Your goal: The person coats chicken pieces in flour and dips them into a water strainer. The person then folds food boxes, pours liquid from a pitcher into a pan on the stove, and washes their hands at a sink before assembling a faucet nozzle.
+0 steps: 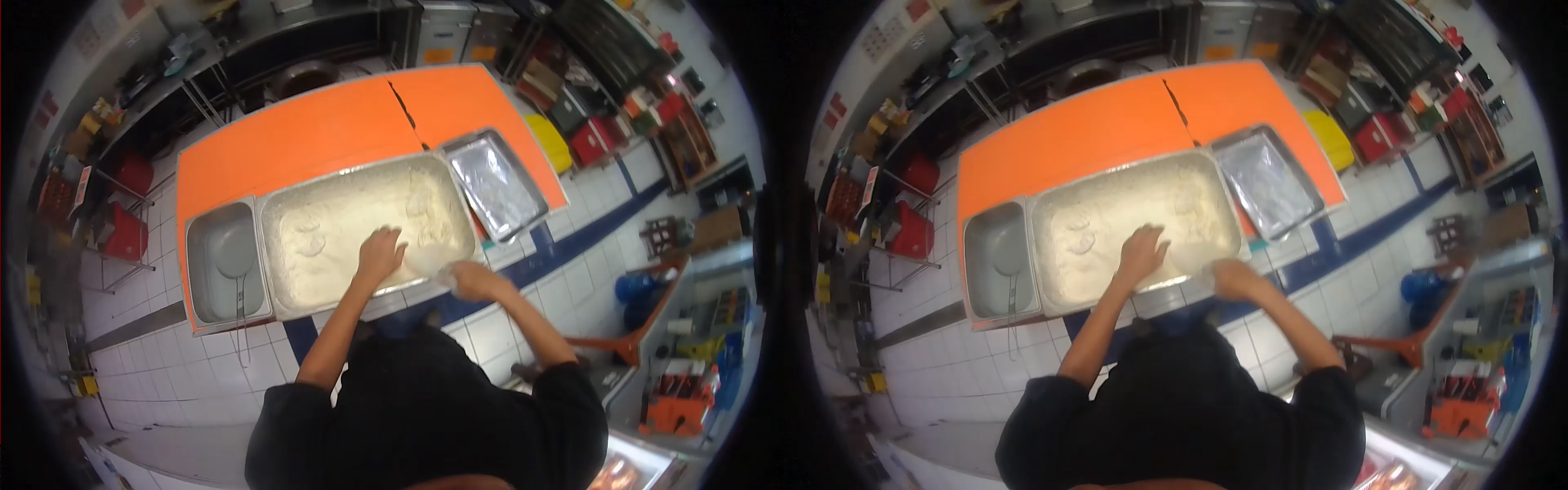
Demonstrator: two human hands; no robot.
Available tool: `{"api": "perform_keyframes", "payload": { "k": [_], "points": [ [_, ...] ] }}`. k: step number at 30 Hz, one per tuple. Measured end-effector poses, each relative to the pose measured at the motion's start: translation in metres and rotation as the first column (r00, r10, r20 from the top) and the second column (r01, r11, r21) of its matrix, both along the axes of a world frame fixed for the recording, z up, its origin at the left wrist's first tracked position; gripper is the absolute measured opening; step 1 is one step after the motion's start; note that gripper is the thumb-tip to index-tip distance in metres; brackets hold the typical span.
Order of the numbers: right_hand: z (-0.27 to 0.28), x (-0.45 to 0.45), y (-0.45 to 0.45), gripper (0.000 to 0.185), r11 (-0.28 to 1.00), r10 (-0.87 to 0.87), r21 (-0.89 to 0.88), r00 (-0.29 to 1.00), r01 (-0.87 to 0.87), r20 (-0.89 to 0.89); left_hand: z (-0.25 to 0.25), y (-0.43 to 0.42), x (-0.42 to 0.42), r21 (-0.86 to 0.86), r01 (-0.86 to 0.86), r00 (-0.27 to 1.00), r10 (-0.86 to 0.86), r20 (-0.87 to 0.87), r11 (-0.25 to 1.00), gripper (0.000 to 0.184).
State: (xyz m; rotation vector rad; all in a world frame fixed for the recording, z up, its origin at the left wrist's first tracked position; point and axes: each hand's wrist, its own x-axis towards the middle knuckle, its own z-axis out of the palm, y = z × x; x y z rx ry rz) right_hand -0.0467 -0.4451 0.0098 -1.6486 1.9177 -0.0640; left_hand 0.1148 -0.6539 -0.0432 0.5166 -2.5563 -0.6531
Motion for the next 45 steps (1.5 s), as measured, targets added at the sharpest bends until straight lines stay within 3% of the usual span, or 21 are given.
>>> {"api": "perform_keyframes", "payload": {
  "k": [1, 3, 6, 9, 15, 18, 21, 22, 23, 26, 29, 32, 35, 39, 40, 42, 43, 45],
  "points": [
    [-0.018, 0.005, 0.007, 0.028, 0.993, 0.081, -0.075, 0.99, -0.09, -0.114, 0.013, 0.014, 0.016, -0.066, -0.035, 0.989, 0.025, -0.144, 0.997, 0.037],
    [0.0, 0.025, 0.014, 0.021, 0.959, 0.047, -0.248, 0.942, -0.136, -0.334, 0.046, 0.044, 0.052, -0.115, -0.015, 0.994, 0.003, -0.107, 0.993, 0.037],
    [-0.011, 0.02, 0.02, 0.022, 0.937, 0.053, -0.312, 0.948, -0.156, -0.314, 0.039, 0.067, 0.07, -0.228, 0.002, 1.0, -0.008, -0.025, 0.974, 0.029],
    [-0.014, 0.008, 0.019, 0.023, 0.948, 0.008, -0.31, 0.979, -0.073, -0.205, 0.013, 0.066, 0.068, -0.291, 0.01, 0.994, 0.022, 0.105, 0.957, 0.028],
    [-0.015, -0.033, 0.006, 0.026, 0.812, -0.05, -0.58, 0.998, 0.067, 0.045, 0.002, 0.044, 0.023, -0.343, -0.07, 0.993, 0.098, 0.065, 0.937, 0.029],
    [0.012, -0.054, -0.013, 0.034, 0.726, -0.162, -0.603, 0.935, 0.33, 0.316, 0.002, 0.009, -0.013, -0.348, -0.096, 0.993, 0.116, 0.037, 0.933, 0.028],
    [0.028, -0.081, -0.023, 0.052, 0.592, -0.23, -0.351, 0.57, 0.725, 0.789, -0.002, -0.04, -0.044, -0.37, -0.095, 0.993, 0.114, 0.029, 0.924, 0.028],
    [0.025, -0.092, -0.026, 0.062, 0.564, -0.142, -0.13, 0.252, 0.815, 0.957, -0.004, -0.057, -0.055, -0.38, -0.103, 0.993, 0.118, 0.016, 0.919, 0.027],
    [0.019, -0.101, -0.024, 0.072, 0.545, -0.035, 0.111, -0.11, 0.831, 0.993, -0.006, -0.073, -0.063, -0.385, -0.099, 0.994, 0.113, 0.013, 0.918, 0.026],
    [0.066, -0.116, -0.013, 0.086, 0.566, 0.282, 0.326, -0.55, 0.757, 0.786, -0.009, -0.123, -0.091, -0.436, -0.071, 0.997, 0.081, 0.005, 0.897, 0.021],
    [0.07, -0.128, -0.008, 0.086, 0.544, 0.43, 0.321, -0.586, 0.776, 0.687, -0.01, -0.171, -0.122, -0.458, -0.083, 0.996, 0.094, 0.001, 0.885, 0.019],
    [0.07, -0.135, -0.007, 0.081, 0.439, 0.431, 0.385, -0.567, 0.812, 0.702, -0.008, -0.212, -0.147, -0.506, -0.071, 0.997, 0.076, -0.012, 0.859, 0.021],
    [0.043, -0.151, -0.003, 0.077, 0.373, 0.381, 0.443, -0.57, 0.815, 0.728, -0.014, -0.249, -0.166, -0.502, -0.04, 0.998, 0.054, 0.013, 0.864, 0.026],
    [-0.007, -0.166, 0.009, 0.062, 0.262, 0.108, 0.477, -0.516, 0.839, 0.85, -0.002, -0.258, -0.179, -0.515, -0.024, 0.992, 0.085, 0.096, 0.857, 0.029],
    [-0.017, -0.168, 0.014, 0.06, 0.261, 0.152, 0.518, -0.565, 0.815, 0.811, 0.003, -0.244, -0.186, -0.52, -0.141, 0.989, 0.095, -0.114, 0.843, 0.034],
    [-0.032, -0.174, 0.022, 0.06, 0.256, 0.148, 0.566, -0.611, 0.784, 0.778, 0.002, -0.185, -0.214, -0.363, -0.335, 0.917, 0.213, -0.336, 0.869, 0.044],
    [-0.036, -0.177, 0.027, 0.06, 0.252, 0.148, 0.592, -0.635, 0.766, 0.758, -0.007, -0.153, -0.237, -0.267, -0.106, 0.903, -0.02, -0.429, 0.958, 0.047],
    [-0.028, -0.186, 0.047, 0.059, 0.234, 0.168, 0.576, -0.616, 0.783, 0.77, 0.008, -0.02, -0.275, -0.053, 0.251, 0.864, -0.248, -0.437, 0.967, 0.048]
  ]
}}
